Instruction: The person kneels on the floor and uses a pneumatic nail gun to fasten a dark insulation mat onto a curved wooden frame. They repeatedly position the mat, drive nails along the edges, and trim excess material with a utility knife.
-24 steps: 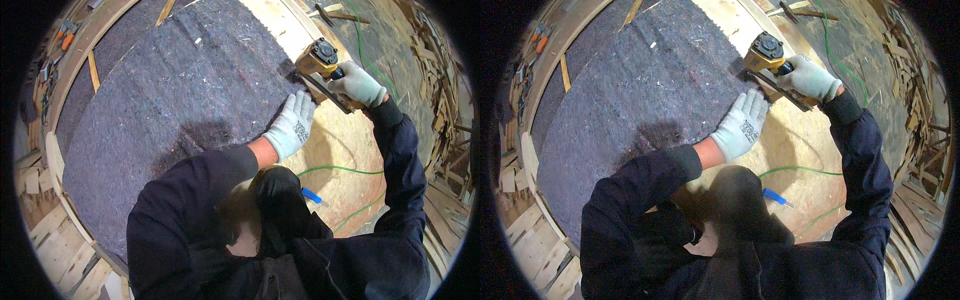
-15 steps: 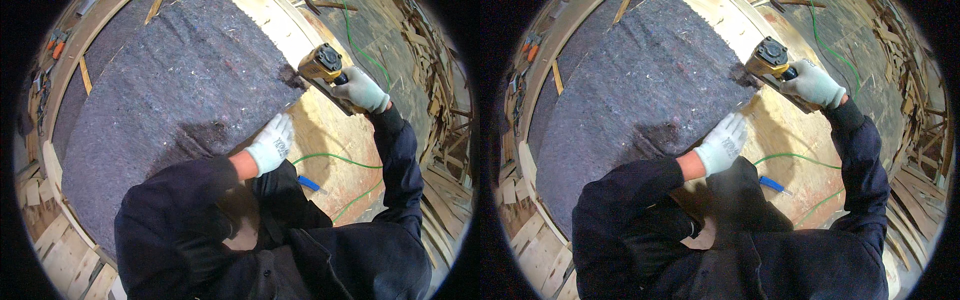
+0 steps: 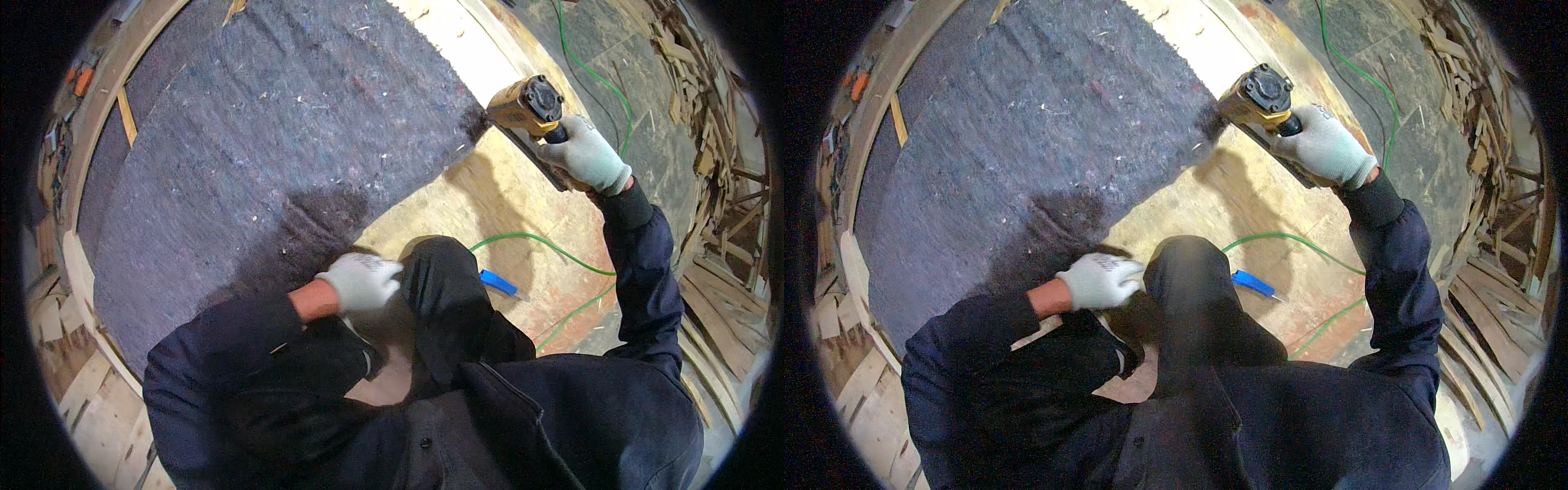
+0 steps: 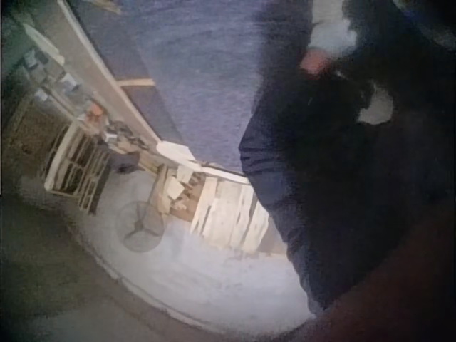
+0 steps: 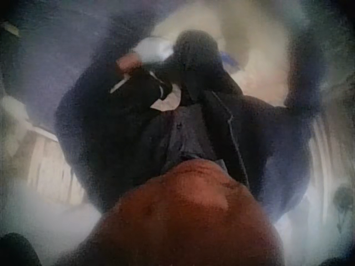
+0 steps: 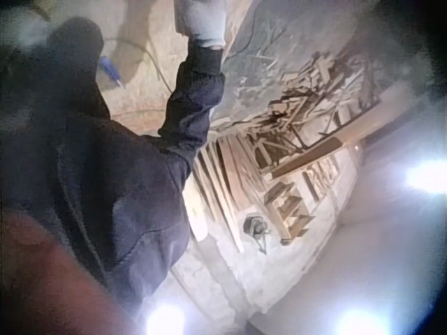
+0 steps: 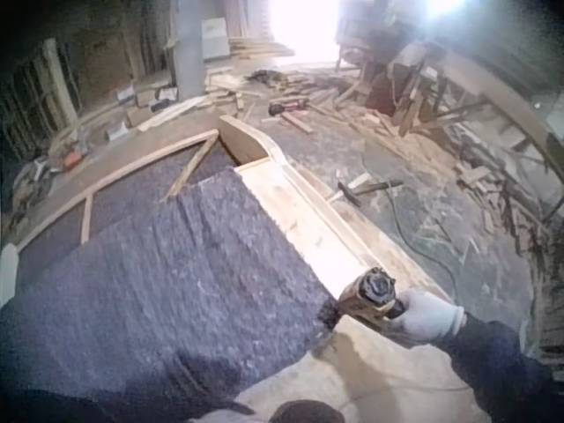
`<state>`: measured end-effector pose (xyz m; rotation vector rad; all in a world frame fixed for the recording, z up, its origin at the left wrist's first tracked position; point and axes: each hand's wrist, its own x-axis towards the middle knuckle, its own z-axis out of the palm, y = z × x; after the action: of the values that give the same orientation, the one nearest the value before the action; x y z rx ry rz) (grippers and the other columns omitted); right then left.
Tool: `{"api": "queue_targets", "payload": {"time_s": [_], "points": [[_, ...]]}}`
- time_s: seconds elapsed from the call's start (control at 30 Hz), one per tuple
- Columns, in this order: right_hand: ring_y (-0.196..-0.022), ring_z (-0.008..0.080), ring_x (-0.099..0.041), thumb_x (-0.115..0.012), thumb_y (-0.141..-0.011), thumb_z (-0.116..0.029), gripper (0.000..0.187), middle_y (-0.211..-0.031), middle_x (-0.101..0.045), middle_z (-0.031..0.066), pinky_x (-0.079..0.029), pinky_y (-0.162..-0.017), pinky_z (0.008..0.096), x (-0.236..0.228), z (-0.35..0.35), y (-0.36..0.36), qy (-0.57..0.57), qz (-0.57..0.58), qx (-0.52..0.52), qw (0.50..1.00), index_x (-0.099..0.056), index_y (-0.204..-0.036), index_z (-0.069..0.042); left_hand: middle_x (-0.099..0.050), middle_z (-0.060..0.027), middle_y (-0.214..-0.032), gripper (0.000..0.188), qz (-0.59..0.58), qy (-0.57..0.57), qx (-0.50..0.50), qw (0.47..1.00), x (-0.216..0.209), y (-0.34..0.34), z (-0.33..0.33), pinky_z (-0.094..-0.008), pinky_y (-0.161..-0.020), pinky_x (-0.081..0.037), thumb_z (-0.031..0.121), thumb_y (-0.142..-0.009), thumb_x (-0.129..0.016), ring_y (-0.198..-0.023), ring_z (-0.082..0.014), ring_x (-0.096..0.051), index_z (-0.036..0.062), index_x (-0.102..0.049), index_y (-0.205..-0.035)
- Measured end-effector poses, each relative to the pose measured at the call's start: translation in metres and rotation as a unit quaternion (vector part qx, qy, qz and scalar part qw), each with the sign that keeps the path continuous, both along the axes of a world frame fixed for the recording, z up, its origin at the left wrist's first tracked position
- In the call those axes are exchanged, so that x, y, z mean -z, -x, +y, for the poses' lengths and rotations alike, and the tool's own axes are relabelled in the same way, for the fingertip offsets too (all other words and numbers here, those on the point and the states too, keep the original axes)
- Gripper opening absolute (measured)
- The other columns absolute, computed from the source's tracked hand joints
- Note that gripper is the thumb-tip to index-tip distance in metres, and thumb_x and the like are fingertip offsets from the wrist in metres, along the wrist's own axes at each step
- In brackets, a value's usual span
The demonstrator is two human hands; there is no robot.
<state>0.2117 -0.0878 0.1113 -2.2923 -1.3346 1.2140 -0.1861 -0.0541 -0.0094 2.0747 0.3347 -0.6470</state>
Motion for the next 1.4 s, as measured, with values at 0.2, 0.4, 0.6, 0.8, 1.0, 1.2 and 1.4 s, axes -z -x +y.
{"api": "queue_targets", "payload": {"time_s": [0.2, 0.4, 0.6, 0.8, 1.0, 1.2, 1.4], "points": [[-0.063, 0.0121, -0.056, -0.072, -0.084, -0.014, 0.023, -0.072, -0.06, 0.0029, -0.046, -0.059, 0.0316, 0.012, -0.009, 0.001, -0.016, 0.013, 0.001, 1.0, -0.065, -0.099, 0.002, -0.052, -0.0179, -0.148, 0.062, 0.096, 0.249, -0.27, 0.925, 0.064, 0.093, -0.012, -0.0358, -0.113, -0.038, 0.036, -0.098, -0.058, -0.134, -0.0292, -0.051, -0.0026, -0.047, -0.146], [-0.065, 0.0105, -0.056, -0.072, -0.086, -0.01, 0.024, -0.077, -0.064, 0.001, -0.047, -0.059, 0.029, 0.016, -0.015, 0.015, -0.061, 0.055, 0.069, 0.994, -0.067, -0.107, 0.001, -0.05, -0.0155, -0.147, 0.05, -0.021, 0.462, -0.683, 0.565, 0.115, 0.125, -0.058, -0.0356, -0.114, -0.036, 0.024, -0.103, -0.051, -0.132, -0.0262, -0.05, -0.0036, -0.044, -0.145], [-0.064, 0.0086, -0.055, -0.068, -0.085, -0.005, 0.027, -0.075, -0.06, -0.0021, -0.046, -0.06, 0.0274, 0.014, -0.009, 0.007, 0.001, 0.059, 0.046, 0.997, -0.064, -0.111, -0.001, -0.052, -0.0142, -0.142, 0.048, -0.114, 0.343, -0.786, 0.502, 0.137, 0.128, -0.078, -0.0351, -0.111, -0.038, 0.024, -0.102, -0.054, -0.128, -0.0247, -0.051, -0.0047, -0.048, -0.14], [-0.061, 0.0083, -0.052, -0.069, -0.084, -0.006, 0.026, -0.074, -0.058, -0.0017, -0.044, -0.057, 0.0264, 0.014, -0.012, 0.008, 0.013, 0.063, 0.072, 0.995, -0.065, -0.109, -0.001, -0.055, -0.013, -0.138, 0.045, -0.12, 0.266, -0.808, 0.512, 0.144, 0.131, -0.086, -0.0345, -0.108, -0.039, 0.025, -0.101, -0.056, -0.124, -0.0232, -0.053, -0.0058, -0.052, -0.135], [-0.056, 0.0093, -0.052, -0.067, -0.084, -0.007, 0.028, -0.068, -0.056, -0.0012, -0.042, -0.053, 0.0276, 0.016, -0.016, 0.015, -0.009, 0.049, 0.071, 0.996, -0.064, -0.112, 0.0, -0.058, -0.0118, -0.133, 0.043, -0.116, 0.229, -0.818, 0.515, 0.147, 0.135, -0.088, -0.034, -0.106, -0.041, 0.025, -0.1, -0.059, -0.12, -0.0217, -0.055, -0.0069, -0.056, -0.129], [-0.061, 0.0106, -0.055, -0.069, -0.082, -0.007, 0.031, -0.074, -0.061, 0.0005, -0.046, -0.056, 0.0278, 0.018, -0.017, 0.017, -0.004, 0.059, 0.091, 0.994, -0.065, -0.112, 0.0, -0.06, -0.0106, -0.129, 0.042, -0.113, 0.214, -0.815, 0.526, 0.153, 0.134, -0.098, -0.0334, -0.103, -0.042, 0.026, -0.1, -0.062, -0.116, -0.0201, -0.056, -0.008, -0.059, -0.124], [-0.058, 0.0105, -0.055, -0.069, -0.082, -0.009, 0.027, -0.069, -0.059, 0.0003, -0.045, -0.054, 0.0284, 0.011, -0.017, 0.026, -0.008, 0.044, 0.092, 0.995, -0.067, -0.106, 0.001, -0.063, -0.0094, -0.124, 0.041, -0.125, 0.2, -0.817, 0.526, 0.162, 0.137, -0.096, -0.0329, -0.1, -0.044, 0.026, -0.099, -0.065, -0.112, -0.0186, -0.058, -0.0091, -0.063, -0.119]]}}
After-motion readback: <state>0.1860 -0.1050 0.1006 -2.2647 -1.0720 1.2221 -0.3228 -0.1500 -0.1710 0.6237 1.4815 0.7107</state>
